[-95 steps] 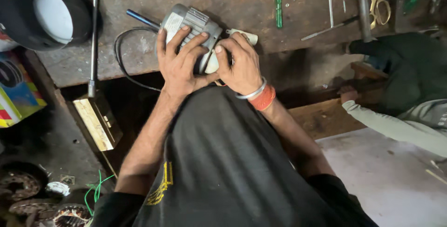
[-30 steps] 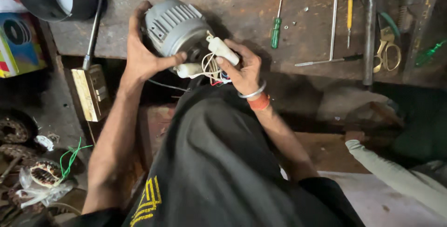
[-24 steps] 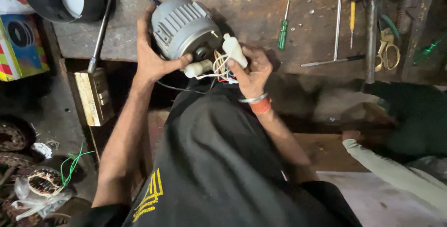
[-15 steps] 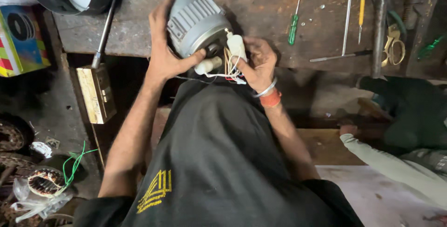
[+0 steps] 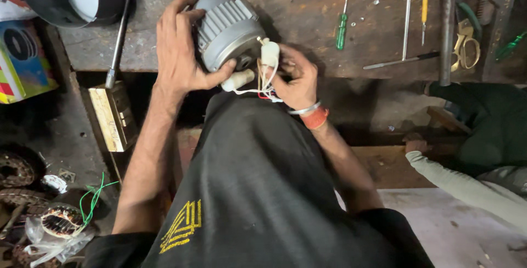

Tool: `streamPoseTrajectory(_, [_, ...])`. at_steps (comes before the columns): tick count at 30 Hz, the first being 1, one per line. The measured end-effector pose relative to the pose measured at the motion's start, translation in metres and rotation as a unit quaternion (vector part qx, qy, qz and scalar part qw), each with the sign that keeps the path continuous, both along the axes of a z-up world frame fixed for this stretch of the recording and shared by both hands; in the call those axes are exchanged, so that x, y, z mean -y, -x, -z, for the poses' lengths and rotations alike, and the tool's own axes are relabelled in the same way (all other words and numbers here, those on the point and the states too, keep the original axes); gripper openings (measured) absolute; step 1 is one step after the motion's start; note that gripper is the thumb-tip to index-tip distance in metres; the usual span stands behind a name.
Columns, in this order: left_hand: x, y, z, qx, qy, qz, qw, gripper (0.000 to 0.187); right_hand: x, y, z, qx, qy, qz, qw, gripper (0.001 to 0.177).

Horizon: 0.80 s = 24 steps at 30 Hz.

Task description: The person assembles and adjusts an electric motor on a cluttered workbench. They use a hammer to tap the motor shaft, manipulate wires and a power cord, and attach a white plastic component to the motor housing.

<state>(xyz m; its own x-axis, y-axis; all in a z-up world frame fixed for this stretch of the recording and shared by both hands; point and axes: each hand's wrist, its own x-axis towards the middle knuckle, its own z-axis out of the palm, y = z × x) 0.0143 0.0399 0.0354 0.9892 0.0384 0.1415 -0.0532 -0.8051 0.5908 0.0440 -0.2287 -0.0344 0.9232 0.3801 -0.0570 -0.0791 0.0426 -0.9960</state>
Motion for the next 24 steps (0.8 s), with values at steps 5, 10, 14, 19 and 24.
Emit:
streamPoseTrajectory(5, [0.005,0.001,-0.002,0.047,-0.078,0.074,0.993,0.065,-0.002,0.001,0.008,0.037,-0.006,-0.020,0.999,0.045])
streamPoseTrajectory(10, [0.008,-0.005,-0.008,-0.016,-0.031,0.072,0.997,0.054,-0.001,-0.002,0.005,0.033,-0.016,-0.026,0.999,0.044])
streamPoseTrajectory(14, [0.012,-0.009,-0.015,-0.026,0.026,0.050,0.998,0.052,-0.004,-0.009,-0.002,0.028,0.022,-0.023,0.999,0.042])
streamPoseTrajectory(19, [0.022,-0.008,-0.014,-0.044,-0.033,0.032,0.998,0.058,-0.006,-0.017,-0.012,0.081,0.066,-0.041,0.994,0.042])
streamPoseTrajectory(24, [0.027,-0.011,-0.008,-0.025,-0.006,0.008,1.000,0.057,-0.005,-0.016,-0.015,0.089,0.072,-0.024,0.993,0.043])
